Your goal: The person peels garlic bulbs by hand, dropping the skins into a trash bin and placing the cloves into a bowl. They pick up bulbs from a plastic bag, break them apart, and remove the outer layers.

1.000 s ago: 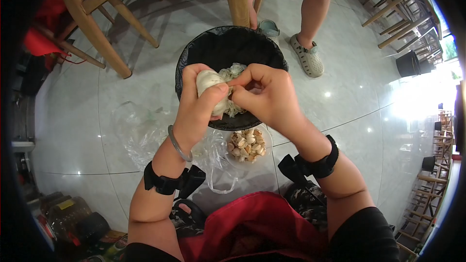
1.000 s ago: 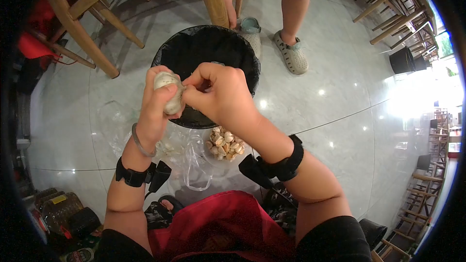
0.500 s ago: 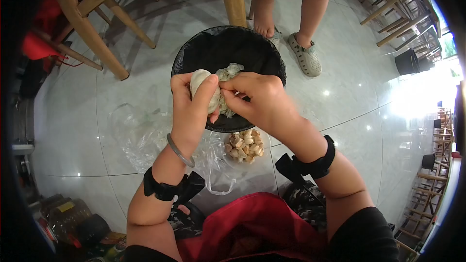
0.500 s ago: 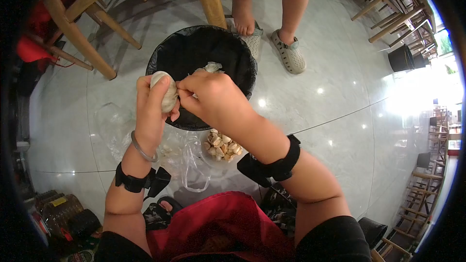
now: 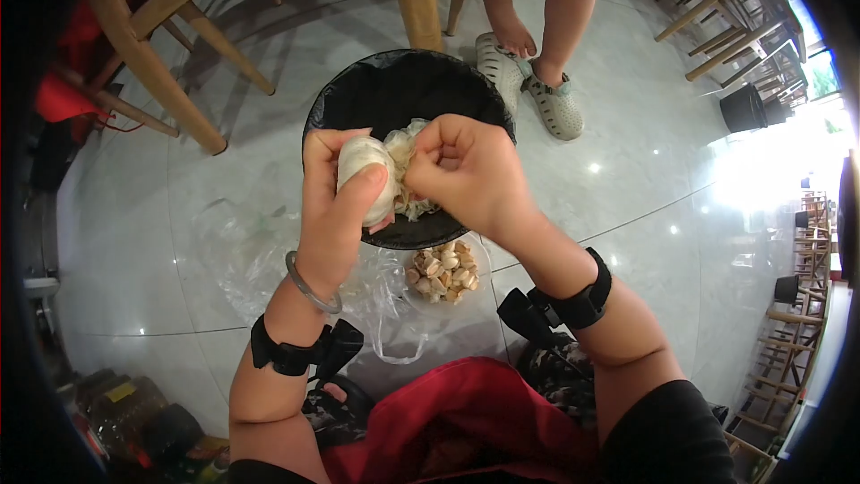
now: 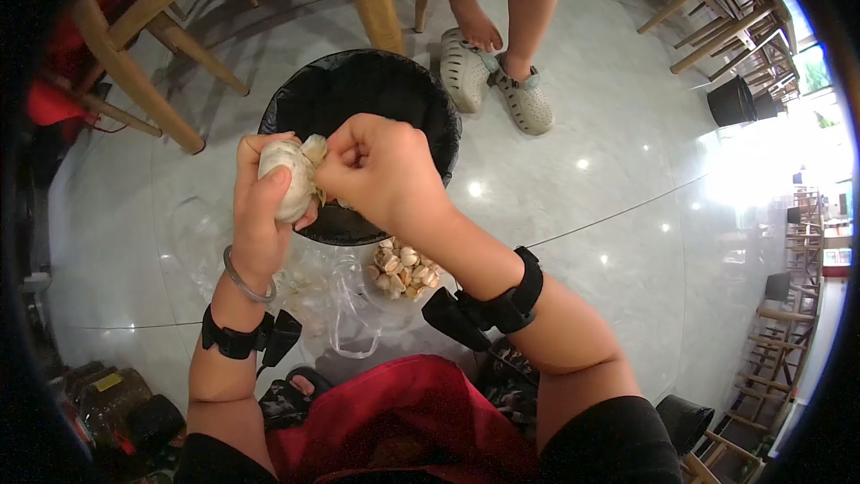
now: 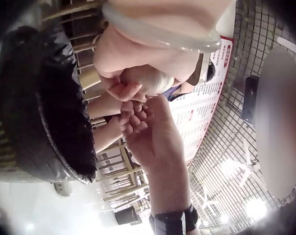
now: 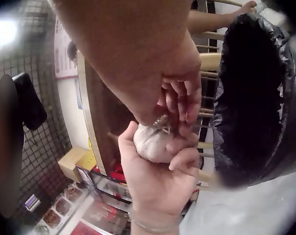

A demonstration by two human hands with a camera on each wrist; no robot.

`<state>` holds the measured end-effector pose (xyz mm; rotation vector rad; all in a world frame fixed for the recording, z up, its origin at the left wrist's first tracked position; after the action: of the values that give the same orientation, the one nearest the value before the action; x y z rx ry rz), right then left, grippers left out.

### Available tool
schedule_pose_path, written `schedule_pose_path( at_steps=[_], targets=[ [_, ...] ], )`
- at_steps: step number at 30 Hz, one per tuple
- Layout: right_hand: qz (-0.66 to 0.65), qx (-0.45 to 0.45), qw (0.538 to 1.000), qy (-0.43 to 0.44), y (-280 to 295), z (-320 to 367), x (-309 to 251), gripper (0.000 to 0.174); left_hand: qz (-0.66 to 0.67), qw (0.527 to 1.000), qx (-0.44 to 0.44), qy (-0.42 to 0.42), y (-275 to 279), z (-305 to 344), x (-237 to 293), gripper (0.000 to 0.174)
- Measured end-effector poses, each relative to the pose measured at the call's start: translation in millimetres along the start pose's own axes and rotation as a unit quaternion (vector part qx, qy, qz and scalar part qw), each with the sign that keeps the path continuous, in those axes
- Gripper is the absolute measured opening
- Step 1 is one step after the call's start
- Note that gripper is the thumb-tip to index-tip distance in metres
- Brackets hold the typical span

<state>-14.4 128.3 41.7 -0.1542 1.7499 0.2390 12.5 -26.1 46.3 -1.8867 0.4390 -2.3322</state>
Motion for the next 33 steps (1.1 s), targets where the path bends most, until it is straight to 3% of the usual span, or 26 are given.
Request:
schedule_pose_path(
  at_steps=[2, 6, 9, 12, 15, 20, 21, 24, 27, 30, 31, 33],
  targets=[
    [-0.063, 0.001, 0.996, -0.061, 6, -3, -6, 0.011, -0.045, 0.996, -0.019, -0.071, 4, -4, -3, 0.032],
    [-0.148, -0.006, 0.988, -0.047, 4, -4, -13, 0.019, 0.050, 0.998, -0.027, -0.030, 3, -7, 6, 0.032],
    [-0.032, -0.051, 0.996, 0.069, 3, -3, -1, 0.020, 0.085, 0.996, -0.038, 0.015, 2, -7, 9, 0.033],
    [0.006, -0.048, 0.999, -0.022, 5, -2, -8, 0.017, 0.032, 0.998, -0.040, 0.042, 2, -7, 6, 0.035],
    [0.017, -0.020, 1.000, 0.000, 10, -4, -2, 0.016, -0.014, 0.992, -0.044, 0.120, 3, -7, 4, 0.040],
    [0.201, 0.024, 0.967, 0.157, 13, -3, -9, 0.012, -0.023, 0.978, -0.080, 0.193, 6, -6, -5, 0.040],
    [0.228, 0.027, 0.954, 0.193, 13, -3, -10, 0.011, -0.017, 0.979, -0.079, 0.186, 5, -6, -5, 0.040],
    [0.181, 0.045, 0.972, 0.143, 14, -4, -12, 0.009, -0.005, 0.984, -0.088, 0.153, 3, -4, -2, 0.043],
    [0.121, 0.129, 0.983, 0.042, 24, -12, -8, 0.009, -0.003, 0.988, -0.117, 0.098, 3, -1, -2, 0.048],
    [0.336, 0.092, 0.928, 0.130, 50, -19, -4, 0.014, 0.007, 0.992, -0.112, 0.064, 7, -2, 2, 0.056],
    [0.346, 0.050, 0.930, 0.109, 54, -18, -3, 0.018, 0.020, 0.993, -0.098, 0.063, 9, -2, 2, 0.057],
    [0.377, 0.005, 0.911, 0.166, 50, -13, -4, 0.021, 0.022, 0.995, -0.078, 0.061, 10, -3, 4, 0.056]
  ],
)
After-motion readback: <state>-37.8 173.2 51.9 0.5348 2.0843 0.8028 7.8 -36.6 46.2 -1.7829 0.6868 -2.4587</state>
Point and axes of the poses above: each hand's wrist, its own z-axis away from the middle knuckle, its own y-axis out of the back of the hand, x = y × z, the point moved 1 cm from there along -z, towards the middle knuckle, and after that the axes turned 9 degrees about y, right-handed, at the moved point
